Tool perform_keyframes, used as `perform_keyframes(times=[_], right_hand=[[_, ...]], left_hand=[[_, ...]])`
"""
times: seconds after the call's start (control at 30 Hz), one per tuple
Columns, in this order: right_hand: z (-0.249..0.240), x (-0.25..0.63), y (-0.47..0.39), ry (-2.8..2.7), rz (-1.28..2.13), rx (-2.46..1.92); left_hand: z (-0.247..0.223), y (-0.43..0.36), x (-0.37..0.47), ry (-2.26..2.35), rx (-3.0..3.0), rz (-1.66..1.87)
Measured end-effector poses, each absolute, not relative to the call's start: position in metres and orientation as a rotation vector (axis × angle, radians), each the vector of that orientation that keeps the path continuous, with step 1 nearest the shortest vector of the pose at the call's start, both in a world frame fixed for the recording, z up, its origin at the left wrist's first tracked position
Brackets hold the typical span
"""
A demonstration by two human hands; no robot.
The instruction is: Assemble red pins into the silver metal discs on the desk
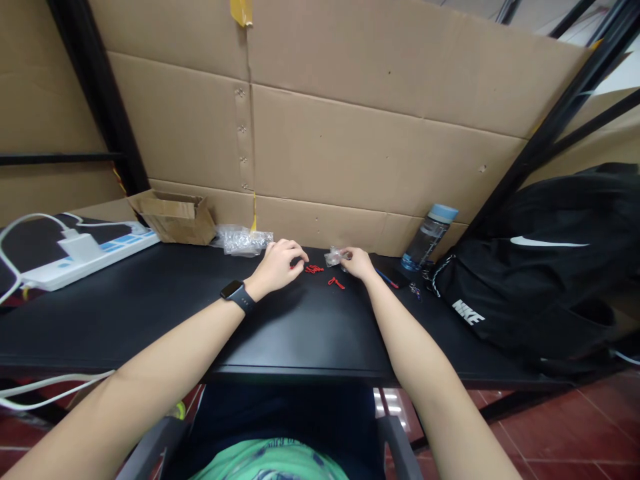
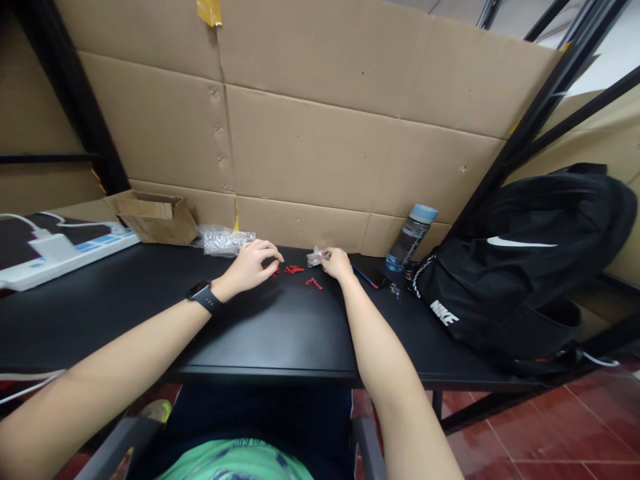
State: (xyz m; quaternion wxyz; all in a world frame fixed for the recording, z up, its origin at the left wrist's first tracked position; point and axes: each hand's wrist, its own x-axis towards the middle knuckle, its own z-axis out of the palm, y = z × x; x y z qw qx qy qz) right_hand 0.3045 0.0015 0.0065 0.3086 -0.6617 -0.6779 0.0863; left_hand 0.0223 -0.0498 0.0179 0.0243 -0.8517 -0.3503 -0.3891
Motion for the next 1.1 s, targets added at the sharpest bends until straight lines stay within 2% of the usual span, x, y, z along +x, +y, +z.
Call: perform_keyframes(times=[0.7,1.1], right_hand=[[-0.002,0.298,0.001,-2.065,0.047,-1.944],[0.011,0.303,-0.007,-2.072,0.143,-1.965]], left_hand=[[0.018,-0.052,0.025,-1.06,-2.737,-1.133],[0.013,-0.05,0.025,-0.965,-2.827,-1.078]])
